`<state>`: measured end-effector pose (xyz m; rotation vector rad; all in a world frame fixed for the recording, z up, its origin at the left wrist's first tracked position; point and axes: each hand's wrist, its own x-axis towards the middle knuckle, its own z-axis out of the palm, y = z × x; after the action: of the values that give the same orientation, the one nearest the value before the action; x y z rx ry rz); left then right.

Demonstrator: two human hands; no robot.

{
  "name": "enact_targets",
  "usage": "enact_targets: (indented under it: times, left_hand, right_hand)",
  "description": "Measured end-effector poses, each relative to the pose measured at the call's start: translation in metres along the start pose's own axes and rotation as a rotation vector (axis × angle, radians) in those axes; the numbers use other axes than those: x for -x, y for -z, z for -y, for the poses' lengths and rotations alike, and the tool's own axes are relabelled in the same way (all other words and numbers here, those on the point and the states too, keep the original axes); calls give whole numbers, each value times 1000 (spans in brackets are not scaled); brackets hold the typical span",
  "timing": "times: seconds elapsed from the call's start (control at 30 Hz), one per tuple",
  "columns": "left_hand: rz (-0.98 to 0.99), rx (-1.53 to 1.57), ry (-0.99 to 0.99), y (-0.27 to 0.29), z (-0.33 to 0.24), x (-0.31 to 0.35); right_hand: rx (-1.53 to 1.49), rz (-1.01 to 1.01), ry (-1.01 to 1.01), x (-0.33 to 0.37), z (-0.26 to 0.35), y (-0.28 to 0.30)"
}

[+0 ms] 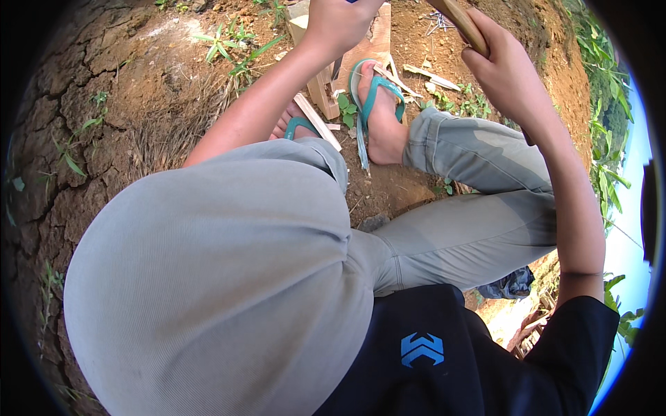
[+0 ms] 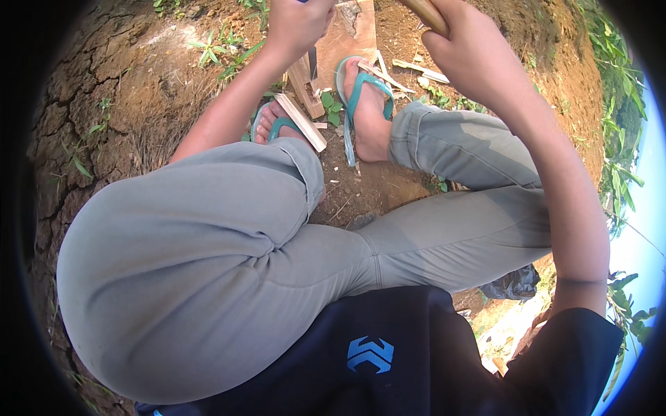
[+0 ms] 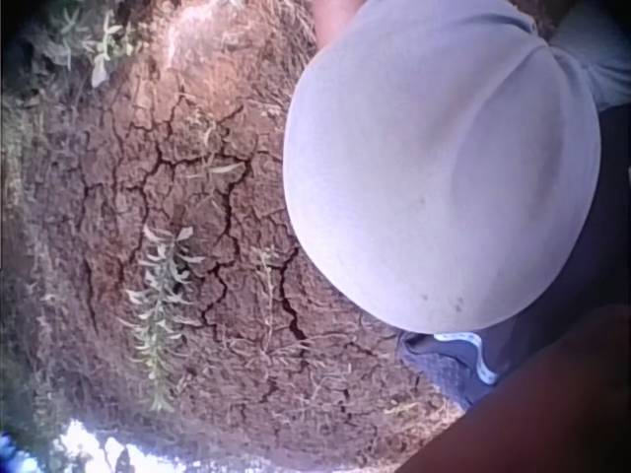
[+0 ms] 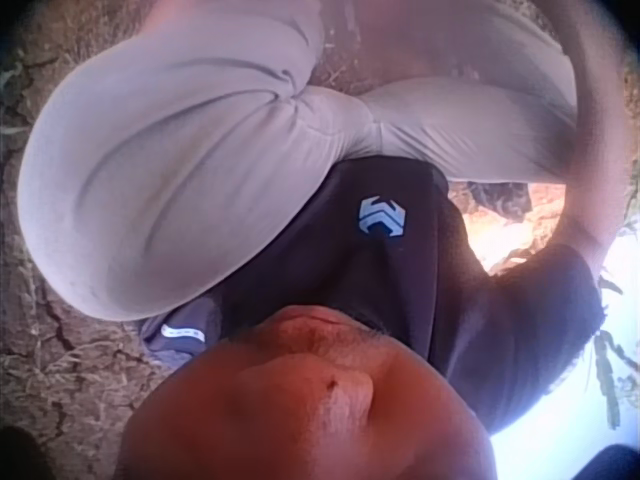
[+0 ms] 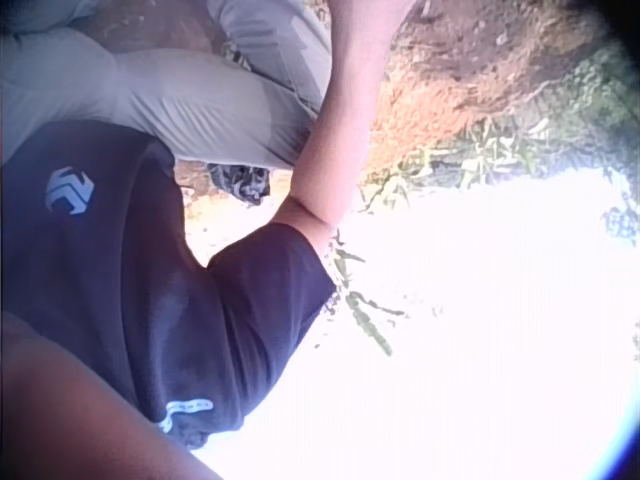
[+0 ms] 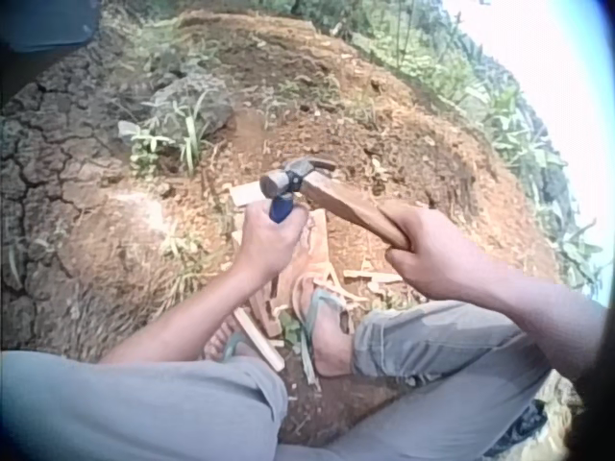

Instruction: The person uses a hammer and chisel to carve a notch into a block of wood while sitting on the ground, then carries the wood block toward a wooden structure.

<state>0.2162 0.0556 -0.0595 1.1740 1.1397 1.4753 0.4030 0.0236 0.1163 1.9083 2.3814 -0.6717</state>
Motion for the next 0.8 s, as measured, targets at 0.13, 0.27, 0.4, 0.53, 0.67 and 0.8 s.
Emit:
enact_targets:
  times: [0.13,0.27,0.4,0.53,0.67,0.8]
  left_hand:
    - [-17,-29,-38,-2,-6,2]
    - [6,-7,4,-3,0,0]
    - [-3,90,46,-6,0,1]
    - [-22,-18,-48,-2,-1,2]
    - [-21,-10,28,-2,4,6]
    - [-134,24,-20,-1,-3,21]
  right_hand:
    - [71,-104,125,-6,-10,2]
    - [79,-26,49,-8,-7,3]
    - [45,76,18,-11,-10,3]
    - [-60,-65,24,-6,-2,-8]
    - [49,78,34,-12,-11,7]
    - [-48,9,-55,2,-12,11]
